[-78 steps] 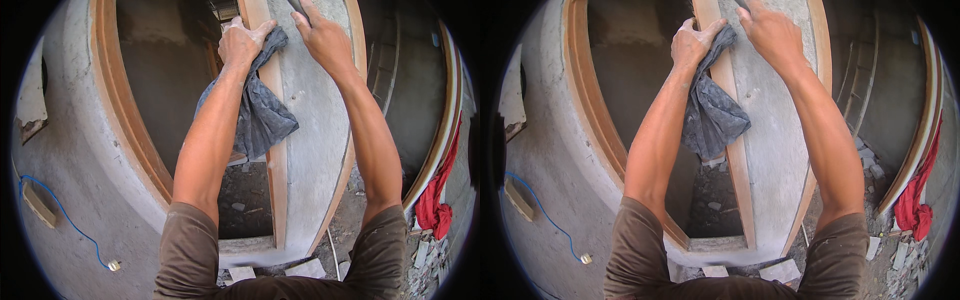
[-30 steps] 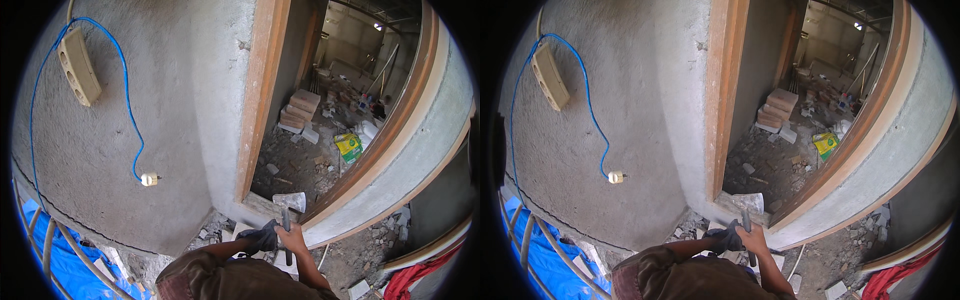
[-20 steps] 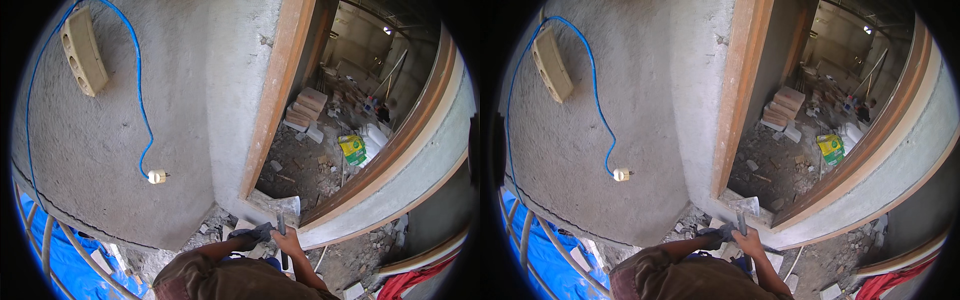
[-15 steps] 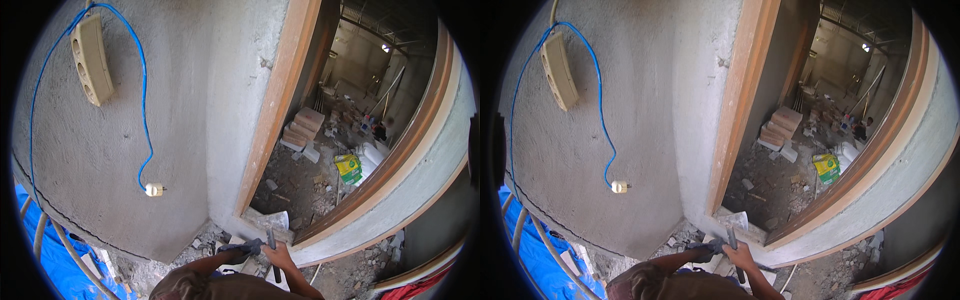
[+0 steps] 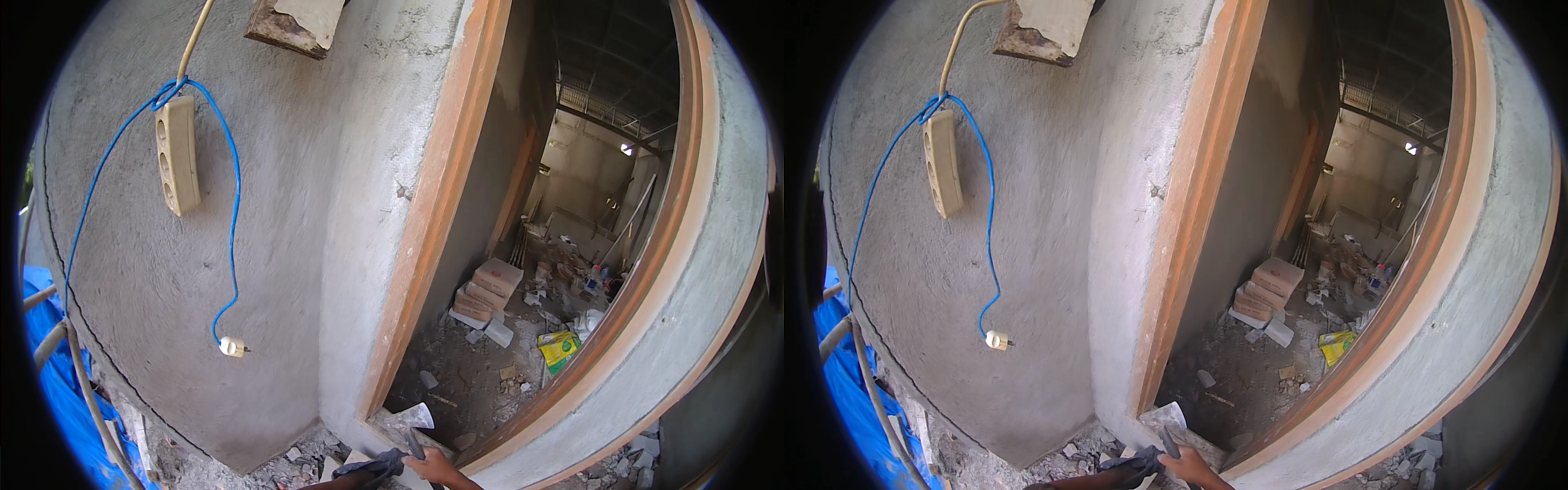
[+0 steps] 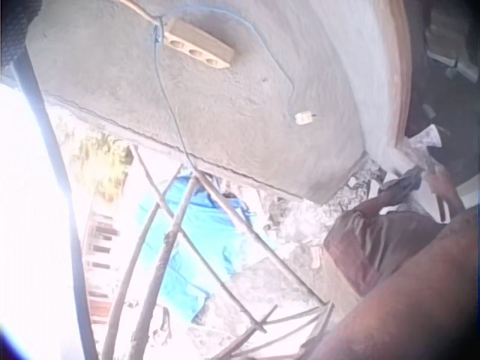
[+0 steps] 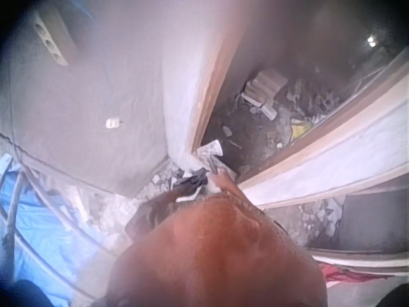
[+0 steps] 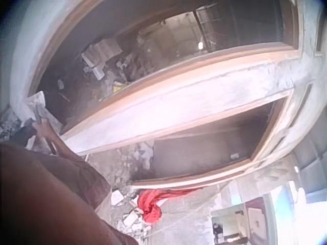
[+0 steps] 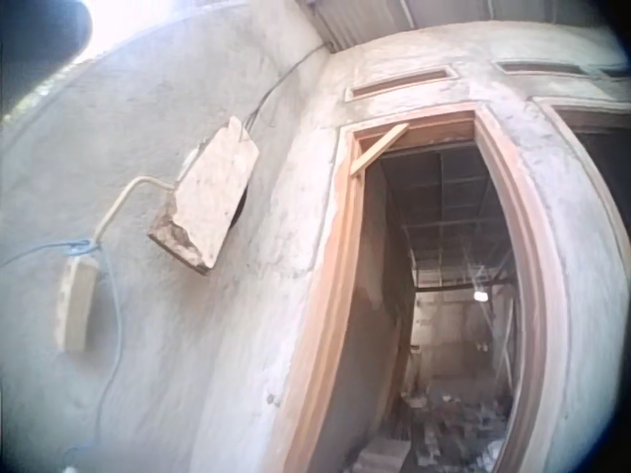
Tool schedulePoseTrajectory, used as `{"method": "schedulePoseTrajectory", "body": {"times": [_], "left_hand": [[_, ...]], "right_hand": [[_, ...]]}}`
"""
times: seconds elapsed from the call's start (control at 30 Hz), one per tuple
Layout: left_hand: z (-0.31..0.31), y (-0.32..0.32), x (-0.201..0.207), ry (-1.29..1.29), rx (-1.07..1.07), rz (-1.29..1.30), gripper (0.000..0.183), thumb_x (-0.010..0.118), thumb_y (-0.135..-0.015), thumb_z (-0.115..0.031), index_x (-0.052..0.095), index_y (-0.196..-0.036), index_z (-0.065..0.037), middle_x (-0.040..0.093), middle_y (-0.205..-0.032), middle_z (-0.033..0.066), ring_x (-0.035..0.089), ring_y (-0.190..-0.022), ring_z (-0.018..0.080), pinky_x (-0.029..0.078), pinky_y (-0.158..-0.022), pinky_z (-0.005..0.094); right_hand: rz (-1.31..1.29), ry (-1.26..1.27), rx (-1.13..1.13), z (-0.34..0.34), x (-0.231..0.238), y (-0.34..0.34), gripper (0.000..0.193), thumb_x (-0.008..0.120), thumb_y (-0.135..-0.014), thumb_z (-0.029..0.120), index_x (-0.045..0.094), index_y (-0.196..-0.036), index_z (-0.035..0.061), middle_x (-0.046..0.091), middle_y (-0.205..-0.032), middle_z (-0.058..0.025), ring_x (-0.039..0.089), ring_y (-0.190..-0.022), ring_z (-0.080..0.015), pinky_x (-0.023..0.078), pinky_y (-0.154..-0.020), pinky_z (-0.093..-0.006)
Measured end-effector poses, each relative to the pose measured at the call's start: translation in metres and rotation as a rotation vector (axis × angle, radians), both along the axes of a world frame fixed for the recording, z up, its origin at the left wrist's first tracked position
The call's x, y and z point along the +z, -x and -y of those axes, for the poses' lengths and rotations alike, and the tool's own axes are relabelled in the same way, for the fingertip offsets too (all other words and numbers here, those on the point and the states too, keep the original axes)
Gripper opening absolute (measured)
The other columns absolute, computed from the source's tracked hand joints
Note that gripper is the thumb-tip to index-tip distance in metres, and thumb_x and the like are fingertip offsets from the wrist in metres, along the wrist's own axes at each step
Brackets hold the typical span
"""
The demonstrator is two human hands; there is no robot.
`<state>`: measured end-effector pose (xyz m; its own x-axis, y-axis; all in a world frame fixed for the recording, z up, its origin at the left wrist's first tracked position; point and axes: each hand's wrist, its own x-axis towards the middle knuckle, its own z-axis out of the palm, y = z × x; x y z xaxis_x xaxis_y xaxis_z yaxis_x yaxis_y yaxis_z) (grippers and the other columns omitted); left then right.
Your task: The person smooths a freshly plastered concrete wall and door frame using a trowel and a cloth. They repeatedly scrape and wipe the surface to remove excess material and refine the finish.
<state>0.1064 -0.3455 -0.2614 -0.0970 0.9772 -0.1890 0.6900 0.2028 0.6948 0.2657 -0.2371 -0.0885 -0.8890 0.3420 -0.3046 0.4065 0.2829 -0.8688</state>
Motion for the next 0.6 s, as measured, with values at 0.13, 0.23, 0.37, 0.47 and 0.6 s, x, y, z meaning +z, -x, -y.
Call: {"method": "schedulePoseTrajectory", "body": {"times": [0.13,0.23,0.37,0.47,0.6], "left_hand": [[-0.007,-0.009,-0.019,0.016,-0.005,-0.05,0.03,0.044,-0.093,-0.026,0.053,-0.107,-0.002,0.065,-0.088,0.0182,0.061,-0.075,0.032,0.047,-0.062,0.0445],[0.009,-0.015,-0.039,0.056,-0.008,-0.135,0.031,0.043,-0.094,-0.028,0.053,-0.108,-0.002,0.065,-0.088,0.019,0.063,-0.076,0.0334,0.047,-0.063,0.0452],[0.025,-0.014,0.018,0.151,0.012,-0.12,0.037,0.04,-0.095,-0.033,0.051,-0.11,-0.002,0.066,-0.093,0.0208,0.065,-0.085,0.038,0.049,-0.07,0.0471],[0.053,-0.004,0.066,-0.275,0.388,0.336,0.034,0.044,-0.096,-0.025,0.049,-0.113,0.003,0.066,-0.097,0.0217,0.064,-0.091,0.0369,0.049,-0.08,0.0448],[0.014,-0.005,0.059,-0.816,0.826,0.384,0.028,0.041,-0.099,-0.018,0.049,-0.115,0.004,0.064,-0.105,0.0195,0.062,-0.097,0.0299,0.047,-0.083,0.0391]], "right_hand": [[-0.08,-0.031,0.006,-0.019,-0.02,-0.008,0.03,0.067,-0.084,0.032,0.062,-0.086,0.0018,0.053,-0.061,-0.002,0.053,-0.049,-0.0105,0.044,-0.046,-0.0288],[-0.093,-0.029,-0.019,-0.018,-0.002,-0.009,0.026,0.068,-0.084,0.026,0.058,-0.081,0.0031,0.051,-0.06,-0.0001,0.051,-0.048,-0.0089,0.043,-0.044,-0.0276],[-0.106,-0.049,-0.109,-0.03,-0.014,-0.007,0.021,0.066,-0.085,0.021,0.055,-0.078,0.0046,0.049,-0.058,0.0014,0.049,-0.046,-0.0073,0.041,-0.042,-0.0261],[-0.127,-0.005,-0.201,-0.024,-0.013,-0.001,0.019,0.063,-0.087,0.015,0.053,-0.074,0.0059,0.048,-0.055,0.0017,0.046,-0.045,-0.0065,0.038,-0.04,-0.0254],[-0.186,0.113,-0.319,0.001,0.008,0.023,0.018,0.059,-0.089,0.012,0.053,-0.074,0.0049,0.049,-0.056,0.001,0.046,-0.044,-0.0071,0.037,-0.041,-0.0253]]}}
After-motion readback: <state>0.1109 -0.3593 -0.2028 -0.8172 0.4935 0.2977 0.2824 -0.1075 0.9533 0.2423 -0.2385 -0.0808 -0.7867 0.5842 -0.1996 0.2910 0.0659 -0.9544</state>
